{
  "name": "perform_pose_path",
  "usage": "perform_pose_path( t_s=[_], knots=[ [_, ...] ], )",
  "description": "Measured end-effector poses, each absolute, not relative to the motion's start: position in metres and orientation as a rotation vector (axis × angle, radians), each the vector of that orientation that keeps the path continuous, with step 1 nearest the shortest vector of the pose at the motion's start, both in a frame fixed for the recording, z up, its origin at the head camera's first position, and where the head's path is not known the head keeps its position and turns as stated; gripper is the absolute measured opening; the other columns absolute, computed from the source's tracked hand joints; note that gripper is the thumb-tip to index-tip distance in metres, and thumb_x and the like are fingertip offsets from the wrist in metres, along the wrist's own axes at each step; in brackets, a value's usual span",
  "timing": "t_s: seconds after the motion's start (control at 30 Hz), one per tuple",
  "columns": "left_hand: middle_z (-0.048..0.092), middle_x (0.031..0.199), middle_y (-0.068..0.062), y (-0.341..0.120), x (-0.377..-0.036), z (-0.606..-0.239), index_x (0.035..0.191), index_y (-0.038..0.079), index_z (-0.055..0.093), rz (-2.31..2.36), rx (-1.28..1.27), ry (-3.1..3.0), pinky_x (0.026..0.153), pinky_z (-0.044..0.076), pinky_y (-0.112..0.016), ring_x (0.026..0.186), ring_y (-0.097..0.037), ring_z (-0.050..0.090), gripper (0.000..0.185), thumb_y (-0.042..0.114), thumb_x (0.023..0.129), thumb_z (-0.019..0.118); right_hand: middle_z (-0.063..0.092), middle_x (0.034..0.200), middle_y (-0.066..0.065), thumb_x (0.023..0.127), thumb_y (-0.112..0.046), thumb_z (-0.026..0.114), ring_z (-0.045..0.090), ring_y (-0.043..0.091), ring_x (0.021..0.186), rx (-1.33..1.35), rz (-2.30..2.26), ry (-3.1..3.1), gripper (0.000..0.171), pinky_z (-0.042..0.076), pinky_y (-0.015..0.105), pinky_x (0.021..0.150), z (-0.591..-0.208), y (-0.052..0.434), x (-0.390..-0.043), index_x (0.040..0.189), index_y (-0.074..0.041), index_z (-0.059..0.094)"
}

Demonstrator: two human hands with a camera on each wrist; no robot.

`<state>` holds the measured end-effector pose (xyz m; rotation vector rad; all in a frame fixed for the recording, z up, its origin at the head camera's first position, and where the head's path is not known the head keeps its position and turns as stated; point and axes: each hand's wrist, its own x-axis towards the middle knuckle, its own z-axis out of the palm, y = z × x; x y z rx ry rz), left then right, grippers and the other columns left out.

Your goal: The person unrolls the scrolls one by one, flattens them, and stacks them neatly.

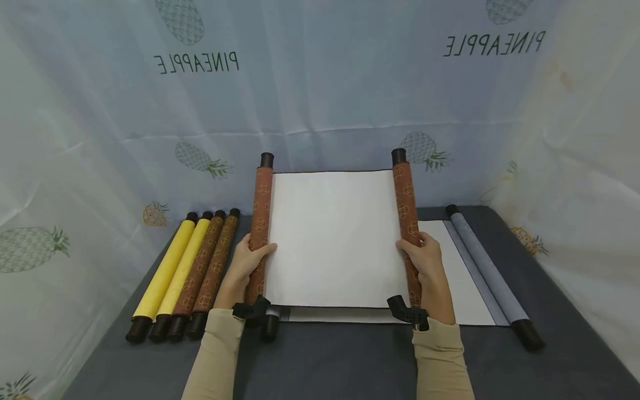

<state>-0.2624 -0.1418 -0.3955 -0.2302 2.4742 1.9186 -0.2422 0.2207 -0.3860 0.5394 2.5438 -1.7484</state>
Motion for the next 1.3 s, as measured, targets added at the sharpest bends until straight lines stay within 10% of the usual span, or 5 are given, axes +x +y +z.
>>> perform_pose_path(
  t_s=[0.27, 0.5, 1.3],
  knots=[
    [0.056, 0.129, -0.021, -0.147, -0.262, -0.396, 0.138, 0.002, 0.044, 1.918, -0.237, 2.527, 0.087, 0.05, -0.038, 0.11, -0.032, 0.058, 0.056, 0.019, 0.089, 0.066, 0.043, 0.139, 0.025, 0.093, -0.034, 0.058, 0.049, 0.028, 0.106, 0.558, -1.711, 2.586, 0.073, 0.042, 0.033, 0.076, -0.386, 0.22, -0.242, 0.15, 0.001, 0.028],
    [0.062, 0.113, -0.021, -0.151, -0.26, -0.395, 0.125, -0.002, 0.057, 1.92, -0.248, 2.609, 0.069, 0.046, -0.024, 0.089, -0.021, 0.06, 0.043, 0.016, 0.087, 0.067, 0.032, 0.149, 0.032, 0.094, -0.035, 0.056, 0.042, 0.042, 0.126, 0.553, -1.68, 2.551, 0.08, 0.041, 0.055, 0.1, -0.383, 0.225, -0.24, 0.152, 0.004, 0.017],
    [0.059, 0.125, -0.025, -0.159, -0.26, -0.392, 0.135, -0.003, 0.048, 1.942, -0.265, 2.563, 0.087, 0.051, -0.038, 0.109, -0.033, 0.06, 0.05, 0.015, 0.09, 0.063, 0.028, 0.15, 0.035, 0.093, -0.033, 0.056, 0.038, 0.046, 0.13, 0.572, -1.682, 2.552, 0.083, 0.036, 0.059, 0.105, -0.386, 0.223, -0.244, 0.151, 0.008, 0.012]
  ],
)
